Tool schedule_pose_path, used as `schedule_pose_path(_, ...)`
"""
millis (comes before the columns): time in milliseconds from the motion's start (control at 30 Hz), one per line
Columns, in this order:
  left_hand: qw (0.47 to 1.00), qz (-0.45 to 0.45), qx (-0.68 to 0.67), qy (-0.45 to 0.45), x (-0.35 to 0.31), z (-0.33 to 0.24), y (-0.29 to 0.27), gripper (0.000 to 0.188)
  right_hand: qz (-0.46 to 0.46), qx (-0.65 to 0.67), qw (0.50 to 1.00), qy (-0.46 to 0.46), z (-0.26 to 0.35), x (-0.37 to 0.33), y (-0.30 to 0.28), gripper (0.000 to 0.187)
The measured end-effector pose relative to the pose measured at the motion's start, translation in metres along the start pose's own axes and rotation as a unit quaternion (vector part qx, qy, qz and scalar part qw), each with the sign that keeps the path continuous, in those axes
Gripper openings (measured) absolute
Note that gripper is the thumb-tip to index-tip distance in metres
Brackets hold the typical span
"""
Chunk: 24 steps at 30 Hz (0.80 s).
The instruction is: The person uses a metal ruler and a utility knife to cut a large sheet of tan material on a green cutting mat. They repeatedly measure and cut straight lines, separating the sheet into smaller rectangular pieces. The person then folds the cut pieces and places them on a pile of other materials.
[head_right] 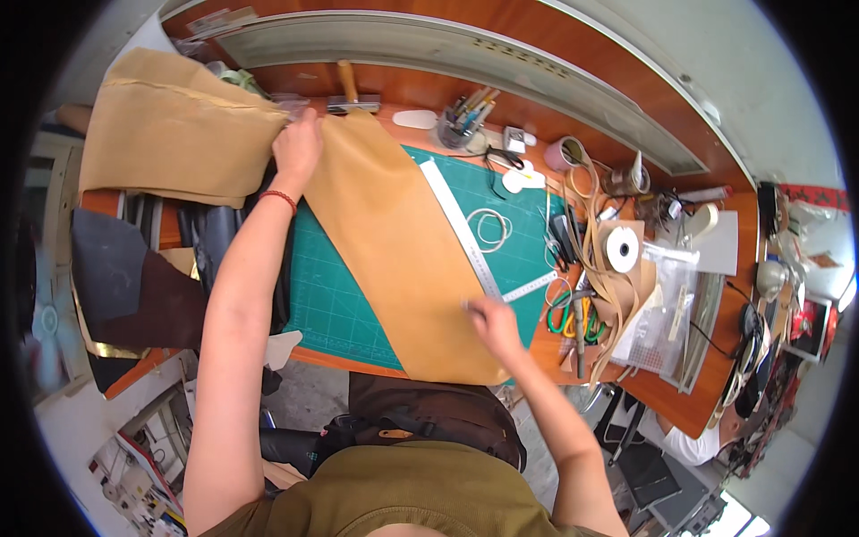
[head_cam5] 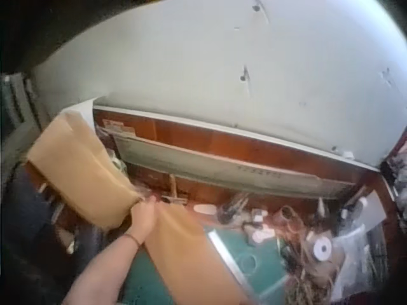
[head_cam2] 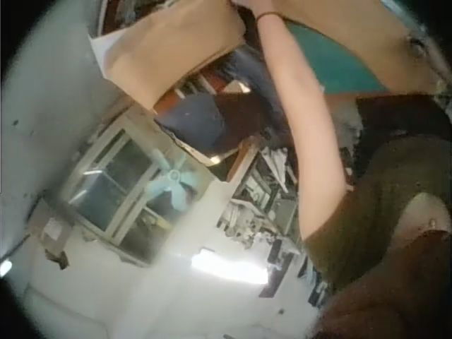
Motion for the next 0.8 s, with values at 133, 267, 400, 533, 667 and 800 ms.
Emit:
schedule_pose_path(133, 0.997, 0.005, 0.074, 0.022, 0.011, 0.017, 0.006, 0.018, 0.014, -0.069, 0.997, 0.032, 0.009, -0.111, 0.012, 0.033)
schedule_pose_path(267, 0.989, -0.097, 0.061, 0.089, -0.019, -0.012, -0.017, 0.039, -0.003, -0.082, 0.996, 0.032, 0.007, -0.132, 0.017, 0.042)
schedule_pose_path(400, 0.979, -0.057, -0.003, 0.193, -0.148, -0.081, -0.013, 0.071, 0.005, -0.051, 0.998, 0.036, -0.009, -0.132, 0.014, 0.043)
schedule_pose_path(533, 0.947, 0.200, -0.052, 0.244, -0.364, -0.128, -0.004, 0.087, -0.003, -0.009, 1.000, 0.003, -0.020, -0.129, 0.013, 0.042)
schedule_pose_path(667, 0.958, 0.257, -0.019, 0.129, -0.453, -0.113, 0.005, 0.085, -0.112, -0.004, 0.993, 0.045, -0.030, -0.134, -0.011, 0.032)
schedule_pose_path(800, 0.964, 0.242, -0.021, 0.111, -0.474, -0.102, 0.000, 0.085, -0.106, -0.083, 0.983, 0.127, -0.055, -0.146, -0.028, 0.042)
Point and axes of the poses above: each hand's wrist, its own x-axis towards the middle knuckle, its own y-axis out of the palm, z = x × y, the point moved 7 cm from there along x, towards the middle knuckle, and after that the axes turned 8 degrees about -y, right-handed, at the moved point
